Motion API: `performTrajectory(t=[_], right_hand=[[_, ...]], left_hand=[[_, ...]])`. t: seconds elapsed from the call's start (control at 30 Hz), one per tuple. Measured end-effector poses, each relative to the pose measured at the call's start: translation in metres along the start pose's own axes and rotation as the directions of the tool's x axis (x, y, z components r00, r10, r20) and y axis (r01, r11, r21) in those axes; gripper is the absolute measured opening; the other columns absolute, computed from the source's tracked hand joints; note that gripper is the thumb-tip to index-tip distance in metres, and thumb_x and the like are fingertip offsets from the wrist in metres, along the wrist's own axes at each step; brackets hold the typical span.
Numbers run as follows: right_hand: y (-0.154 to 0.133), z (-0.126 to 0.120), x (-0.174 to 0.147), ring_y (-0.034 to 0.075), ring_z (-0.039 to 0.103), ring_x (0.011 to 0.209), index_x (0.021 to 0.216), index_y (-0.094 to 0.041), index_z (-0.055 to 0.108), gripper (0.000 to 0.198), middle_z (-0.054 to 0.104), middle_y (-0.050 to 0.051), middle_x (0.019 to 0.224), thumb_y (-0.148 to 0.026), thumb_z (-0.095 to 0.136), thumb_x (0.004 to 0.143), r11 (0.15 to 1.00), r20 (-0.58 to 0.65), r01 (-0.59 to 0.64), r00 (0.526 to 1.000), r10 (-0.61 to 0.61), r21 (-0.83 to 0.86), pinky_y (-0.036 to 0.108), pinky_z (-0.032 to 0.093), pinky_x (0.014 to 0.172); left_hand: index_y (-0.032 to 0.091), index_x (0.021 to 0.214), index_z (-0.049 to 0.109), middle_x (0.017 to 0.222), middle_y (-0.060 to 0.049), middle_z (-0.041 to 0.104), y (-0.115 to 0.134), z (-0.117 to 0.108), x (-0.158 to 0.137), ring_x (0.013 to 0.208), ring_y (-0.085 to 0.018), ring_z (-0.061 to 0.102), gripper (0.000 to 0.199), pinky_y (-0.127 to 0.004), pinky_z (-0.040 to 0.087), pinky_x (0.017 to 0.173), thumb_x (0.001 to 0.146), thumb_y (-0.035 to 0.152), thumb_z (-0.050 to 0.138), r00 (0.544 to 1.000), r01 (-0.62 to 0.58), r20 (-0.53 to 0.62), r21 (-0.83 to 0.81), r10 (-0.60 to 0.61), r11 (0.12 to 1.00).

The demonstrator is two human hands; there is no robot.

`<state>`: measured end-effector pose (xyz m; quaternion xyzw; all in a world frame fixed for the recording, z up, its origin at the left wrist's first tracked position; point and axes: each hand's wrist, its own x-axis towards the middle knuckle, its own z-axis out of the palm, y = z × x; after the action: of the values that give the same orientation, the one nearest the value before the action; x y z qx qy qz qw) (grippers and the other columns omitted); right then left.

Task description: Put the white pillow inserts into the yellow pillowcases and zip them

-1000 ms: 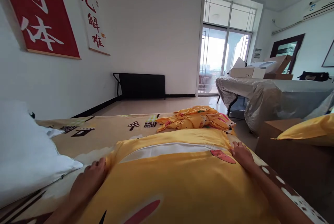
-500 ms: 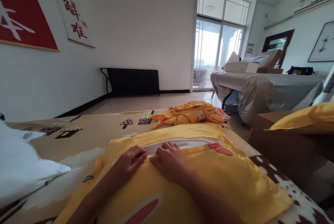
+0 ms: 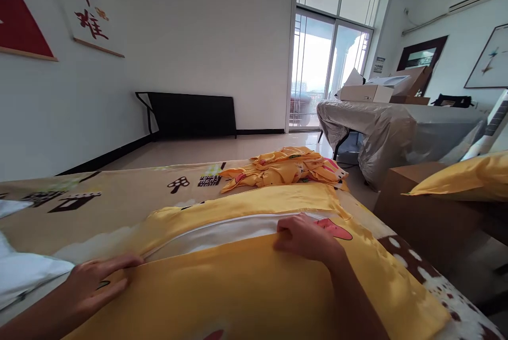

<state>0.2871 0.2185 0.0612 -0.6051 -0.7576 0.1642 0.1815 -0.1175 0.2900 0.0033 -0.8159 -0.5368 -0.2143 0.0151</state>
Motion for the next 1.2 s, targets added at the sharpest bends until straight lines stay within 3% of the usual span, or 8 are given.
performTrajectory(t=[0.13, 0.27, 0.47, 0.63, 0.73, 0.83, 1.0, 1.2], right_hand=[[0.033, -0.015, -0.001, 0.012, 0.046, 0.063, 0.068, -0.019, 0.059, 0.025, 0.059, 0.000, 0.067, -0.035, 0.048, 0.083, 0.995, -0.041, -0.104, 0.994, 0.104, 0.002, 0.023, 0.032, 0.057], [0.060, -0.020, 0.001, 0.014, 0.048, 0.062, 0.063, -0.018, 0.059, 0.030, 0.061, 0.003, 0.066, -0.031, 0.044, 0.086, 0.955, -0.171, -0.248, 0.960, 0.220, -0.161, 0.025, 0.030, 0.059], [0.071, -0.015, 0.007, 0.018, 0.058, 0.076, 0.068, -0.019, 0.062, 0.021, 0.068, 0.005, 0.079, -0.025, 0.049, 0.084, 0.884, -0.253, -0.390, 0.910, 0.327, -0.259, 0.027, 0.028, 0.065], [0.062, -0.012, 0.010, 0.020, 0.060, 0.077, 0.073, -0.019, 0.061, 0.023, 0.069, 0.005, 0.081, -0.030, 0.046, 0.088, 0.866, -0.273, -0.407, 0.902, 0.333, -0.289, 0.028, 0.028, 0.066], [0.039, -0.007, 0.012, 0.017, 0.058, 0.072, 0.075, -0.019, 0.059, 0.021, 0.067, 0.004, 0.078, -0.030, 0.046, 0.088, 0.920, -0.290, -0.319, 0.924, 0.248, -0.228, 0.028, 0.031, 0.067], [-0.003, 0.010, 0.010, 0.016, 0.056, 0.076, 0.077, -0.019, 0.058, 0.021, 0.065, 0.002, 0.082, -0.029, 0.044, 0.090, 0.990, -0.287, -0.082, 0.957, 0.045, -0.118, 0.029, 0.035, 0.073], [-0.083, 0.055, 0.006, 0.020, 0.053, 0.098, 0.103, -0.020, 0.058, 0.021, 0.062, 0.005, 0.102, -0.032, 0.055, 0.086, 0.944, -0.189, 0.309, 0.926, -0.325, -0.112, 0.034, 0.035, 0.088], [-0.145, 0.080, 0.037, 0.022, 0.055, 0.094, 0.095, -0.016, 0.059, 0.017, 0.062, 0.009, 0.097, -0.020, 0.055, 0.078, 0.901, -0.029, 0.375, 0.920, -0.390, -0.218, 0.033, 0.038, 0.080]], left_hand=[[0.026, 0.091, 0.066, 0.101, -0.004, 0.071, -0.005, -0.004, 0.003, 0.098, -0.029, 0.062, 0.035, -0.048, 0.034, 0.092, 0.076, 0.030, 0.035, 1.000, 0.015, 0.010, 0.067, -0.015, 0.998], [0.027, 0.084, 0.067, 0.096, -0.004, 0.070, 0.005, -0.011, 0.004, 0.099, -0.030, 0.060, 0.033, -0.055, 0.031, 0.092, 0.075, 0.026, 0.035, 1.000, 0.018, 0.011, 0.177, -0.021, 0.984], [0.023, 0.078, 0.064, 0.093, -0.006, 0.069, 0.017, -0.010, 0.004, 0.095, -0.028, 0.060, 0.031, -0.046, 0.036, 0.084, 0.070, 0.021, 0.034, 1.000, -0.003, 0.022, 0.093, 0.001, 0.996], [0.021, 0.072, 0.061, 0.076, -0.003, 0.065, 0.009, -0.012, 0.007, 0.071, -0.019, 0.058, 0.027, -0.028, 0.042, 0.067, 0.077, 0.031, 0.036, 0.996, -0.003, 0.087, -0.087, 0.011, 0.996], [0.021, 0.075, 0.063, 0.079, -0.004, 0.066, 0.001, -0.013, 0.008, 0.073, -0.018, 0.059, 0.029, -0.025, 0.043, 0.067, 0.080, 0.034, 0.038, 0.994, -0.026, 0.101, -0.122, 0.039, 0.992], [0.021, 0.080, 0.066, 0.089, -0.005, 0.067, -0.005, -0.016, 0.006, 0.081, -0.019, 0.061, 0.027, -0.025, 0.045, 0.071, 0.078, 0.035, 0.043, 0.994, -0.029, 0.104, -0.105, 0.040, 0.994], [0.022, 0.092, 0.066, 0.098, -0.004, 0.065, -0.004, -0.029, -0.005, 0.090, -0.018, 0.061, 0.027, -0.026, 0.046, 0.081, 0.076, 0.033, 0.046, 0.979, 0.052, 0.205, -0.189, -0.012, 0.981], [0.021, 0.084, 0.059, 0.102, -0.004, 0.060, 0.023, -0.042, -0.010, 0.101, -0.020, 0.055, 0.018, -0.031, 0.041, 0.094, 0.070, 0.027, 0.049, 0.986, -0.061, 0.130, -0.316, 0.108, 0.947]])
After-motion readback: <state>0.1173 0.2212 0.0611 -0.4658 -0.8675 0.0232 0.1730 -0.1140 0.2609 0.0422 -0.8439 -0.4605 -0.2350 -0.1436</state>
